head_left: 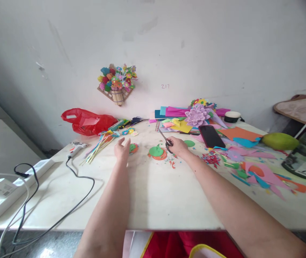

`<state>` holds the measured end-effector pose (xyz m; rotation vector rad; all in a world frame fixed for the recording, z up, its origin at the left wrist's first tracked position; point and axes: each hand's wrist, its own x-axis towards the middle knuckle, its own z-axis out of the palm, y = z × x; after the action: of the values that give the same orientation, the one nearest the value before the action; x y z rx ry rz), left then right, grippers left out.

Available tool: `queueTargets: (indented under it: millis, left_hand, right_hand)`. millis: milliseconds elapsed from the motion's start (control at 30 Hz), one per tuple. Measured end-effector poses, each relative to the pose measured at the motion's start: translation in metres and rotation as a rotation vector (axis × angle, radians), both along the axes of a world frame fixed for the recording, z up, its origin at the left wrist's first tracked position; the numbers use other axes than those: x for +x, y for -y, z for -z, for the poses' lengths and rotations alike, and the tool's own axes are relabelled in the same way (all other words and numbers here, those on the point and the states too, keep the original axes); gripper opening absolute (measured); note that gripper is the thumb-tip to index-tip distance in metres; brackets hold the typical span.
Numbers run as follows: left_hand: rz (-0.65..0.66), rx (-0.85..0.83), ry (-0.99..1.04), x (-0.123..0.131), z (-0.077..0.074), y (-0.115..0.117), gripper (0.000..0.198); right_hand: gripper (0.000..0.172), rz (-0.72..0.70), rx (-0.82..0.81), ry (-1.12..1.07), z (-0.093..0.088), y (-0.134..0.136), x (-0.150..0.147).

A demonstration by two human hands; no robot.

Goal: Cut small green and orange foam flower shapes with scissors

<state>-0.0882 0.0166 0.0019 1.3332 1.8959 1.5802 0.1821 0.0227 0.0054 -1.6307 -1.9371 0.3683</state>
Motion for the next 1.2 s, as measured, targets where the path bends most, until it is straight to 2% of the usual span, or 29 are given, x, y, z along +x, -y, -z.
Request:
queueTargets:
  millis: [33,67,167,300,467,867,1000,1133,1200]
  left_hand:
    - [-0.069,-0.044,-0.086,0.006,-0.001,0.000,0.043]
    - [-0.066,-0.084,-0.164,0.012,-0.001,0.001,0.040]
    - [0.033,-0.152,-0.340,0.033,-0.001,0.003,0.034]
    - [0.233,-0.128,-0.603,0.054,0.005,0.005,0.035]
    - [0.299,-0.153,-0.753,0.068,0.013,0.008,0.046]
    - [0.315,-0.080,-0.681,0.069,0.013,0.006,0.027]
    - [0.326,-0.089,-0.559,0.068,0.013,0.003,0.026]
    - [0.372,-0.071,-0.440,0.066,0.015,-0.001,0.033]
    - [0.372,-0.058,-0.377,0.064,0.016,-0.003,0.030]
  right_hand:
    - [0.040,0.007,0.002,0.021,-0.001,0.001,0.000]
    - [0.040,0.011,0.005,0.040,-0.001,0.002,-0.001]
    - [0.039,0.019,0.014,0.076,-0.001,0.004,-0.001]
    - [0.039,0.056,0.019,0.116,0.000,0.004,-0.002]
    - [0.035,0.095,0.049,0.181,0.002,0.003,-0.002]
    - [0.028,0.112,0.105,0.253,0.002,0.010,-0.008]
    - [0.029,0.115,0.090,0.273,0.000,0.013,-0.009]
    - [0.030,0.120,0.079,0.274,0.000,0.013,-0.010]
    - [0.030,0.119,0.079,0.273,0.001,0.012,-0.009]
